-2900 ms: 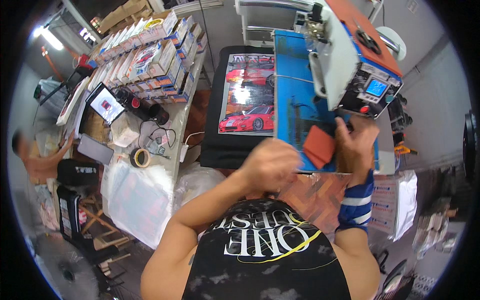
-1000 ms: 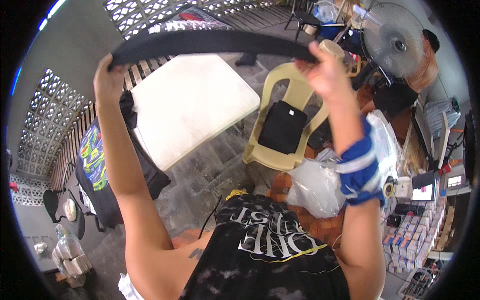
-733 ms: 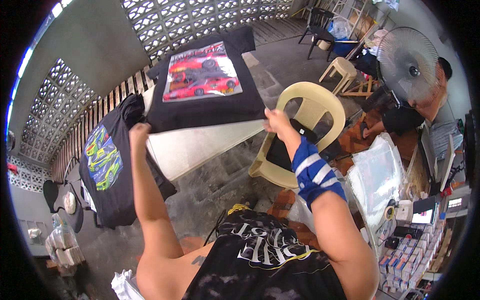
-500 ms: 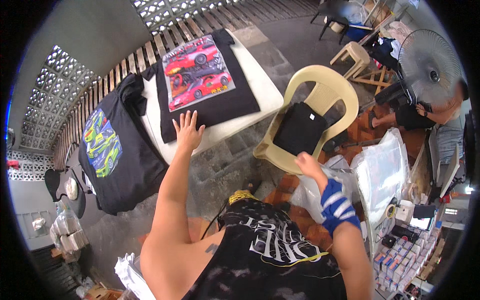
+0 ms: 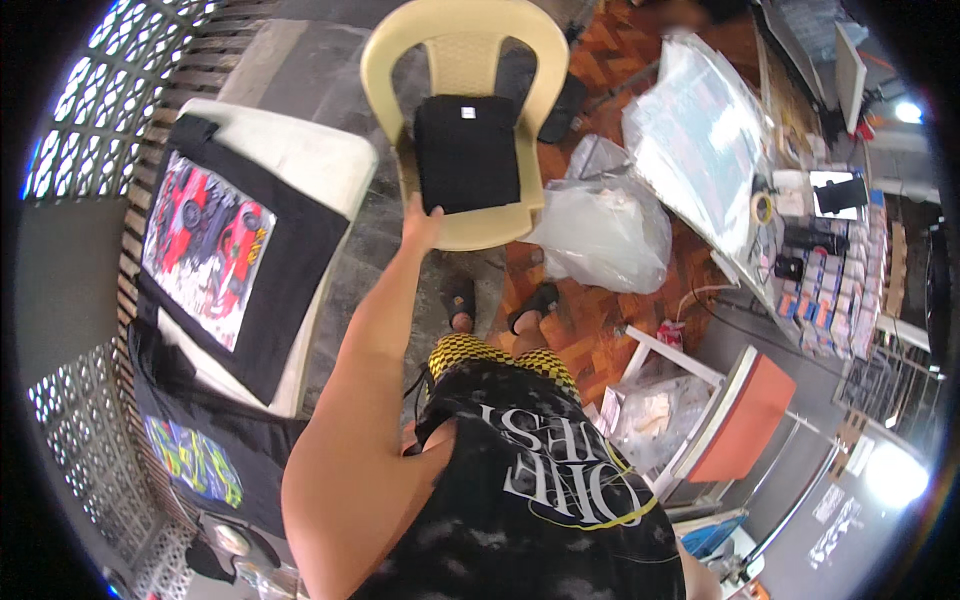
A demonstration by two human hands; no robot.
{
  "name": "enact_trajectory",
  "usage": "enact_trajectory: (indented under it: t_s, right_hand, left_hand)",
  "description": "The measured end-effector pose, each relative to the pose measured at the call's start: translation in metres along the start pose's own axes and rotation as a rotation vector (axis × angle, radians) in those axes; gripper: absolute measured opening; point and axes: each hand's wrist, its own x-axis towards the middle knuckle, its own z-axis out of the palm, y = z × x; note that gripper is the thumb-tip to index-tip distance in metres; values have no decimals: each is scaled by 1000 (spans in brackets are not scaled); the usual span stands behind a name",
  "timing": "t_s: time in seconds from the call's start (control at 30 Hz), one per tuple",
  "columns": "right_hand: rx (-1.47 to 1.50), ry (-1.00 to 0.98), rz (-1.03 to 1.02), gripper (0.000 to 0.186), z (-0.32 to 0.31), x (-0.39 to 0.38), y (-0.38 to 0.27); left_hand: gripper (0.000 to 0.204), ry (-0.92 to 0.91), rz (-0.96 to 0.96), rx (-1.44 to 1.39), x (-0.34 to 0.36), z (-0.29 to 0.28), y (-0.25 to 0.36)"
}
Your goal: The person places a black t-shirt on a heat press, aligns a printed transfer sheet with a car graphic, and uses a heat press to apply the design. They then remove the t-shirt and place it on a chair, repeating the process with another t-shirt.
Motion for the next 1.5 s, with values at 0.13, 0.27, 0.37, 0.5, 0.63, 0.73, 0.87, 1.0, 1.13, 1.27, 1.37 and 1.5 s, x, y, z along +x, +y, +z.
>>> enact_trajectory:
  t_s: [0.13, 0.27, 0.37, 0.5, 0.63, 0.73, 0.87, 1.0, 1.13, 1.27, 1.37, 1.5]
  right_hand:
    - [159, 1, 212, 38, 18, 2, -43]
    - [100, 93, 215, 43, -9, 18, -43]
    - [280, 458, 209, 47, -63, 61, -73]
    - [1466, 603, 197, 53, -170, 102, -111]
    - [2027, 645, -7, 49, -269, 64, -88]
    - [2006, 998, -231, 32, -285, 12, -59]
    - [1487, 904, -312, 22, -263, -46, -58]
    - [1161, 1102, -350, 15, -249, -66, -86]
    - [847, 1407, -73, 16, -225, -69, -63]
    - [1044, 1362, -21, 21, -194, -66, -41]
    - [966, 1471, -53, 26, -198, -62, -34]
    - [1018, 1440, 19, 23, -215, -48, -48]
  left_hand:
    - [51, -191, -462, -195, 51, 39, 28]
    - [39, 21, -2, 93, 30, 37, 89]
    - [33, -262, 427, -111, -27, 28, 175]
    - [33, -866, 534, -332, -163, -13, 267]
    - [30, -1347, 452, -362, -233, 11, 257]
    - [32, -1238, 634, 142, -258, 15, 273]
    - [33, -467, 1151, -189, -287, 23, 327]
    - [32, -1293, 1090, -46, -307, 43, 372]
    - [22, -1146, 1058, -195, -339, 74, 360]
    - [15, -1428, 672, -245, -347, 94, 360]
    - [17, -1625, 495, -96, -329, 126, 352]
    - [25, -1539, 1020, -283, -347, 134, 376]
